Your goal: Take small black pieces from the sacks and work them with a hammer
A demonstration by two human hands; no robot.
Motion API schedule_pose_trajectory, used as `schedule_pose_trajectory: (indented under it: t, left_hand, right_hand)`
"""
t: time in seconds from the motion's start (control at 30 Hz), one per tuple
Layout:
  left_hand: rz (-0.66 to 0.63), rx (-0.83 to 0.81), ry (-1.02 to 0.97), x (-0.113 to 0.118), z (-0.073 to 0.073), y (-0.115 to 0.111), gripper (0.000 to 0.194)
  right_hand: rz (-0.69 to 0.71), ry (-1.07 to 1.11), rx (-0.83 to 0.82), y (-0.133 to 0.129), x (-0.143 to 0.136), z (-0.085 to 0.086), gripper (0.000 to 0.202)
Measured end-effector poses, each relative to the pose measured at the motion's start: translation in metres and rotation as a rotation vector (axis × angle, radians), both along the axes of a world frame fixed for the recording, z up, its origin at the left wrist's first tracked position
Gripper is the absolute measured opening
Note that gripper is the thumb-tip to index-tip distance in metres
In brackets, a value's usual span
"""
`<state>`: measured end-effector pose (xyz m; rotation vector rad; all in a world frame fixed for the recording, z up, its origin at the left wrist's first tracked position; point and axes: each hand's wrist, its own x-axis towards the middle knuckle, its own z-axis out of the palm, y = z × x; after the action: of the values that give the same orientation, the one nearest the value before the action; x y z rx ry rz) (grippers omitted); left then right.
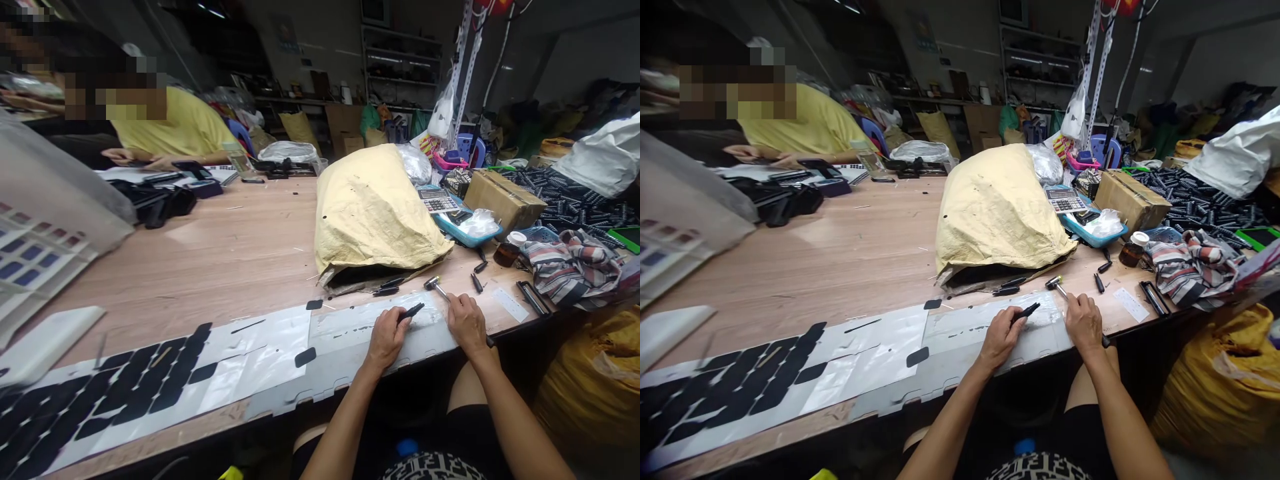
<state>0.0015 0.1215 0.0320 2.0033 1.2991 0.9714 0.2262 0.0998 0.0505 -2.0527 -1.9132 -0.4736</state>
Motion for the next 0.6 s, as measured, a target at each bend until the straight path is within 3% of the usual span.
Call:
schedule_pose_trajectory:
  t: [0.23, 0.6]
  left_hand:
    - [-0.056, -0.017, 0.025, -0.0014, 0.0016, -0.0026, 0.009]
    - [-0.089, -0.005, 0.088, -0.0021, -0.0018, -0.0012, 0.028]
  right_hand:
    - [0.005, -0.016, 0.003, -0.0023, 0.0004, -0.0016, 0.035]
    - [0.015, -0.019, 0.041, -0.0021, 0.0011, -0.0031, 0.034]
